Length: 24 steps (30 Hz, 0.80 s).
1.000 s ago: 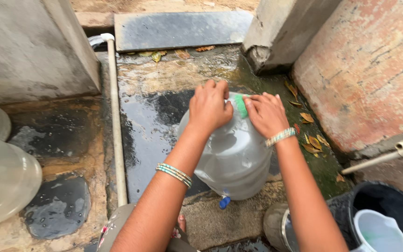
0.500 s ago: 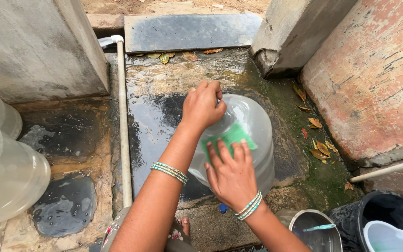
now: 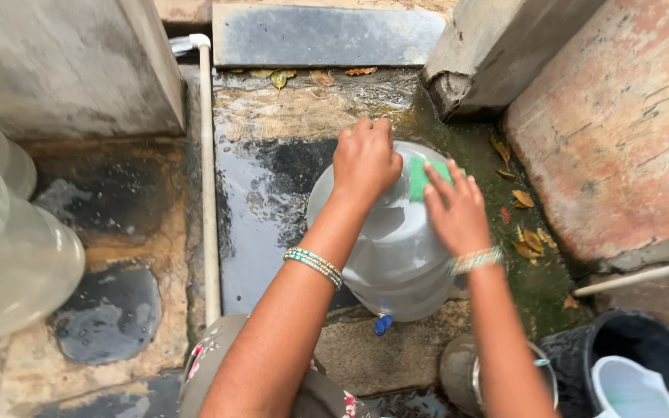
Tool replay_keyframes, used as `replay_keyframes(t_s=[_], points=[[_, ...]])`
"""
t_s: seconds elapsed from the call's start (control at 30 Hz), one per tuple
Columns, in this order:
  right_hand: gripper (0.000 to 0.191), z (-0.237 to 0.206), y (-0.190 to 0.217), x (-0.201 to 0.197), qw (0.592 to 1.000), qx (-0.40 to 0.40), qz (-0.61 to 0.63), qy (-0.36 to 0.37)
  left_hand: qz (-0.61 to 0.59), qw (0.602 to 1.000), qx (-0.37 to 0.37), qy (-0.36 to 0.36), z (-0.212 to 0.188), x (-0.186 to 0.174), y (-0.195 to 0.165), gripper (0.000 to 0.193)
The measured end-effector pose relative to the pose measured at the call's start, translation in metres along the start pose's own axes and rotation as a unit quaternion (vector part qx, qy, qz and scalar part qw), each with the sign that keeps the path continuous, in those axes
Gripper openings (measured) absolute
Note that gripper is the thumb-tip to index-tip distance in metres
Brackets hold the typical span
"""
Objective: The person cleans a large plastic water dispenser by first scrubbing the neck with a toothbrush, then wiping the exterior with a green sponge. The person uses water from a nearby bucket to rinse the tools and the dispenser.
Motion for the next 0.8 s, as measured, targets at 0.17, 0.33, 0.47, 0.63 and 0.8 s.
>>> replay_keyframes(t_s=[0.17,0.33,0.47,0.63,0.8], points=[[0.046,-0.091,0.052,0.023,0.974,-0.093,-0.164,-0.129,0.021,0.999,0.004,-0.027,0.004,0.002,0.004,0.021],[0.049,-0.099,0.103,0.069,0.984,-0.134,-0.105,-0.051,0.019,0.998,0.040,-0.042,-0.003,0.002,-0.002,0.020],[0.048,-0.083,0.126,0.088,0.984,-0.179,-0.021,0.006,0.015,0.999,0.037,-0.019,-0.003,-0.006,0.000,0.016],[0.050,-0.111,0.105,0.064,0.968,-0.191,-0.161,-0.033,-0.019,0.998,0.037,0.044,0.001,-0.025,0.019,0.019],[0.059,-0.132,0.058,0.024,0.988,-0.136,-0.070,-0.022,-0.035,0.995,0.043,0.086,0.000,-0.044,0.029,0.021]])
Point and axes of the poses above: each hand's wrist, its own z-axis towards the middle knuckle, its own x-axis out of the palm, y = z × x, the point moved 2 cm from there along z, towards the middle knuckle, and after that the axes turned 8 degrees about x, right-handed, at the moved point
